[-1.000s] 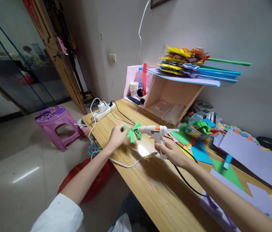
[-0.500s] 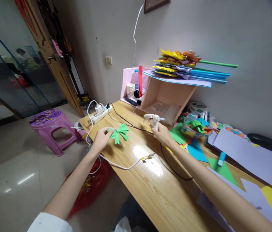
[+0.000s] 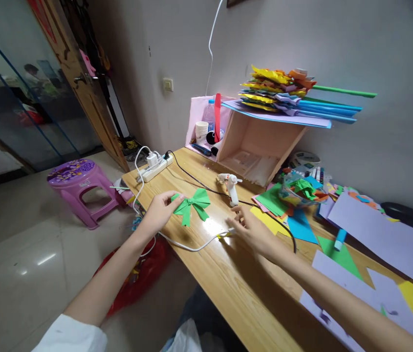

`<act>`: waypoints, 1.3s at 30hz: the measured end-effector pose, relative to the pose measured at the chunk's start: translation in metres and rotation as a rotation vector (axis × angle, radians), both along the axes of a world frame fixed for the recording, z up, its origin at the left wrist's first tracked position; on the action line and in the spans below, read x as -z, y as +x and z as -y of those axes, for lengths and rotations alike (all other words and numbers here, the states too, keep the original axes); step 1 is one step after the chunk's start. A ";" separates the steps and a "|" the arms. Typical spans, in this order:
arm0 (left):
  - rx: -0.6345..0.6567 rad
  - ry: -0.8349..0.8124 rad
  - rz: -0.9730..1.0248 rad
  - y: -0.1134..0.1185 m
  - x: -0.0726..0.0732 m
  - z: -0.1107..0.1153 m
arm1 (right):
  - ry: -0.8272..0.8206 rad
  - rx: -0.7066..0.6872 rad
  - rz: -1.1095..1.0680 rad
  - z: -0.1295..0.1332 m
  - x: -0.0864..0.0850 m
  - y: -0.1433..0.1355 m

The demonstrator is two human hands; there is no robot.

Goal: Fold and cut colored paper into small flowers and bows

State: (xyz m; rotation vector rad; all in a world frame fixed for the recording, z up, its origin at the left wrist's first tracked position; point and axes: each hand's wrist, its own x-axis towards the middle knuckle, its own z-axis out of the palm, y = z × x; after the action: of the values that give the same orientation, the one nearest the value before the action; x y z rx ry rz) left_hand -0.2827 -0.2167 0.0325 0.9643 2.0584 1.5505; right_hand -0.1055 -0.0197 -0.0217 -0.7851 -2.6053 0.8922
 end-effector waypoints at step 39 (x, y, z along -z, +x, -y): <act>0.681 -0.048 0.052 0.182 0.072 -0.191 | -0.138 0.474 -0.029 0.023 0.011 0.220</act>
State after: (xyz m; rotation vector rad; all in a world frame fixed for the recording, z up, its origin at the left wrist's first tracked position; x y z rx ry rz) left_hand -0.1011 -0.0257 -0.0397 1.3962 1.4835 1.1354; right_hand 0.1141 -0.0427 -0.0332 -1.3403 -2.1981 0.9283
